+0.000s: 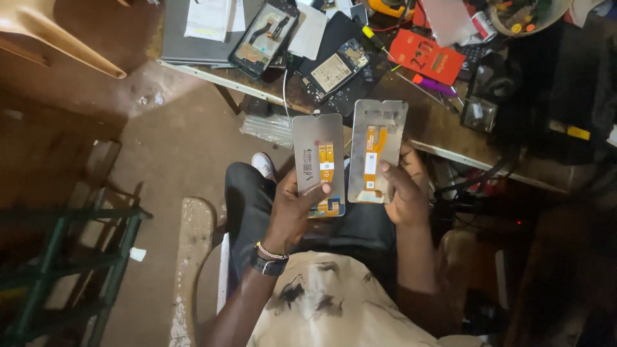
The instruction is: Unboxing a new mobile phone screen and inspecting it for repair
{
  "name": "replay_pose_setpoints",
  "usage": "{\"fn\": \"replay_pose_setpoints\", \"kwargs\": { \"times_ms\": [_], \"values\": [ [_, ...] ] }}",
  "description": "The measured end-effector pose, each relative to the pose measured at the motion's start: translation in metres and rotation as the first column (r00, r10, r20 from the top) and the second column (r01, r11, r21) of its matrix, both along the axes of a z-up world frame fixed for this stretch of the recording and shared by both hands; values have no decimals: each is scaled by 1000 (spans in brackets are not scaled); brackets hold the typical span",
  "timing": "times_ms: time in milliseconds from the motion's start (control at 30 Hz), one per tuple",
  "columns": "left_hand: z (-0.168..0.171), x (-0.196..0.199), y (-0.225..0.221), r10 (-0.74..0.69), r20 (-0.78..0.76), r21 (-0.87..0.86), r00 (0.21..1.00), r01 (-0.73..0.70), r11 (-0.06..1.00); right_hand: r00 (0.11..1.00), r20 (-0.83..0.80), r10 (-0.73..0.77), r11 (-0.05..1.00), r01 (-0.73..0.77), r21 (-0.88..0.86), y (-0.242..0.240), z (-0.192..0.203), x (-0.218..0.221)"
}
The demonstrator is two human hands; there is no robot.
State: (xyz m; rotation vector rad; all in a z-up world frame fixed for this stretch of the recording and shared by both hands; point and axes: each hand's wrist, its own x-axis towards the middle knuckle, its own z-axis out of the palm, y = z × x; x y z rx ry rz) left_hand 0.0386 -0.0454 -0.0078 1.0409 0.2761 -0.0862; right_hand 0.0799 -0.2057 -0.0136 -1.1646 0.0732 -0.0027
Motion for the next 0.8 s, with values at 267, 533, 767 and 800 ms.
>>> {"fn": "replay_pose_setpoints", "kwargs": {
  "times_ms": [267,533,767,800],
  "values": [
    [-9,-3,1,-46,13,-44,999,47,998,1000,-3,25,999,-25,-23,0,-1,-9],
    [-16,-2,0,15,-13,-87,1000,-16,996,1000,-13,-7,1000,7,-4,7,-2,-12],
    [4,2,-2,8,-29,-158,1000,-12,987,1000,-18,-7,1000,6,-12,13,15,-10],
    [6,2,-2,7,-30,-158,1000,-12,987,1000,-19,-7,1000,7,-12,12,14,-10]
  ]
}}
